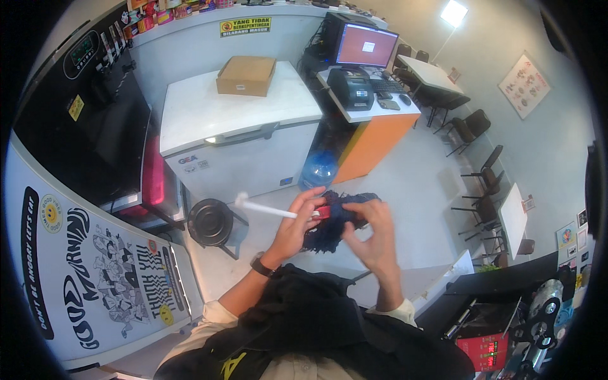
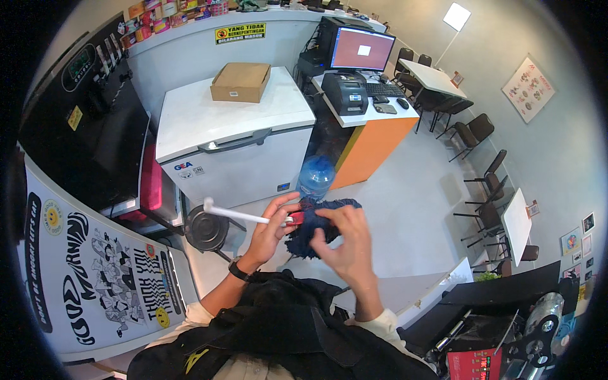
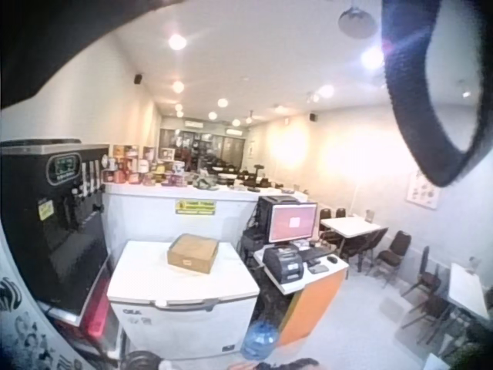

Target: The person assembles a mop by attaching a blue mop head to a white handle. They insert the handle into the mop head, secure it with a red locking mechanism, and adjust the fabric strands to ensure a proper fit. The person then lifts the assembled mop to inspect the connection.

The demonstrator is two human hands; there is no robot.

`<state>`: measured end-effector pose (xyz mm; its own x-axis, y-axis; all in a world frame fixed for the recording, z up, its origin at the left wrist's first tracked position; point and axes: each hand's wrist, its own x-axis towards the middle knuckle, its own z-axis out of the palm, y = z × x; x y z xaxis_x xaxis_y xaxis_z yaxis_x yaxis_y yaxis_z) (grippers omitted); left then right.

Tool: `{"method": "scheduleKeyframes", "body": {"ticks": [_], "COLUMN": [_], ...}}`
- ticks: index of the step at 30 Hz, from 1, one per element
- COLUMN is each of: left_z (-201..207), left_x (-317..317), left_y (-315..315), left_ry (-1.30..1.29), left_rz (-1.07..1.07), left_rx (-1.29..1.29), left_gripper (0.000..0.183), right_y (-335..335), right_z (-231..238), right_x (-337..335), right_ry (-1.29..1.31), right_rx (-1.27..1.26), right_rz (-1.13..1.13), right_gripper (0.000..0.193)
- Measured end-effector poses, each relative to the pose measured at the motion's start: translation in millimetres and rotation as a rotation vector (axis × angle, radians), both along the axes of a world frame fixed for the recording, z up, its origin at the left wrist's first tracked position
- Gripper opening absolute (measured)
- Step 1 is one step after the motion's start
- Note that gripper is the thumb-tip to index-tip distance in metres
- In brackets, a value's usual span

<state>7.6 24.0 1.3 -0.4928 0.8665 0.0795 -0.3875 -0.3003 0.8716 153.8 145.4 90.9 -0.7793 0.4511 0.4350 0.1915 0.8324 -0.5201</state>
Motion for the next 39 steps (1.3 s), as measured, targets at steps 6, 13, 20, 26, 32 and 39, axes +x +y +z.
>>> {"method": "scheduleKeyframes", "body": {"ticks": [6,13,20,26,32,39], "left_z": [-6,3,0,5,11,11], "left_x": [16,12,13,18,15,-2], "left_y": [15,13,10,7,-3,-18], "left_ry": [0.115,0.38,0.588,0.731,0.696,0.578], "left_rz": [0.084,0.152,0.159,0.235,0.158,0.108], "left_rx": [0.083,0.016,-0.02,-0.203,-0.27,-0.217], "left_gripper": [0.054,0.055,0.08,0.093,0.105,0.086], "right_y": [6,13,21,18,6,27], "right_z": [-9,-5,-3,8,8,6], "right_x": [-21,-27,-39,-53,-47,-32], "right_ry": [0.044,0.068,0.015,-0.034,-0.003,0.112], "right_rx": [-0.039,-0.071,-0.067,-0.161,-0.007,-0.244], "right_rz": [-0.035,0.01,-0.043,0.062,0.269,0.283], "right_gripper": [0.033,0.03,0.026,0.022,0.023,0.022]}}
